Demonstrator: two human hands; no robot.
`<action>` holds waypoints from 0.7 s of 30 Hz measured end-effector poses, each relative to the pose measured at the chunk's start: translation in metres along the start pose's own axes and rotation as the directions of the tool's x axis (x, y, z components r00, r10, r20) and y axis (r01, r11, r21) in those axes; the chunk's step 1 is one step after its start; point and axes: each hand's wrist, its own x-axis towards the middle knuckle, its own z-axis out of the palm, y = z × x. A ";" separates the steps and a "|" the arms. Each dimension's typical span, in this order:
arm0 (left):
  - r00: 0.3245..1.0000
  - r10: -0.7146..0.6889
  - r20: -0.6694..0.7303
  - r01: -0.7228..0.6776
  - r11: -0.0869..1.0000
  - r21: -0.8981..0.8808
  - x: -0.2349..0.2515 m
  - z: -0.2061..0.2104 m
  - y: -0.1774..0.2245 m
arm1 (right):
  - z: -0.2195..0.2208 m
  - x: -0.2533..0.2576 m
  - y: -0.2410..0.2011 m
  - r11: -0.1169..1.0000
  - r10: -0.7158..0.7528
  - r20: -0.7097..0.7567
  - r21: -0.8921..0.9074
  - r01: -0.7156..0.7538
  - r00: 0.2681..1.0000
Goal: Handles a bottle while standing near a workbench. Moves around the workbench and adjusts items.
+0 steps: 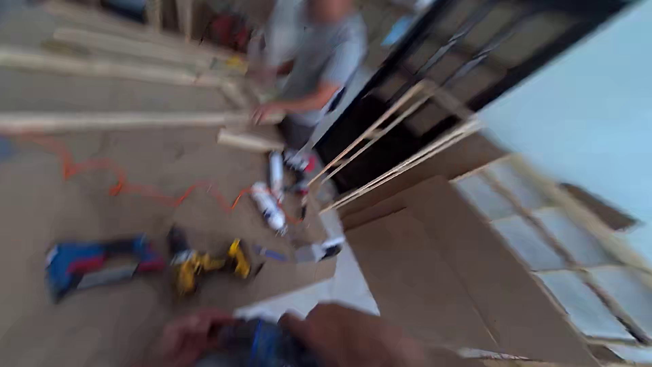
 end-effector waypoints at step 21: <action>0.921 -0.304 -0.242 0.278 0.951 -0.138 -0.010 0.018 -0.002 | 0.052 0.051 0.039 0.970 -0.076 0.102 0.236 0.050 0.992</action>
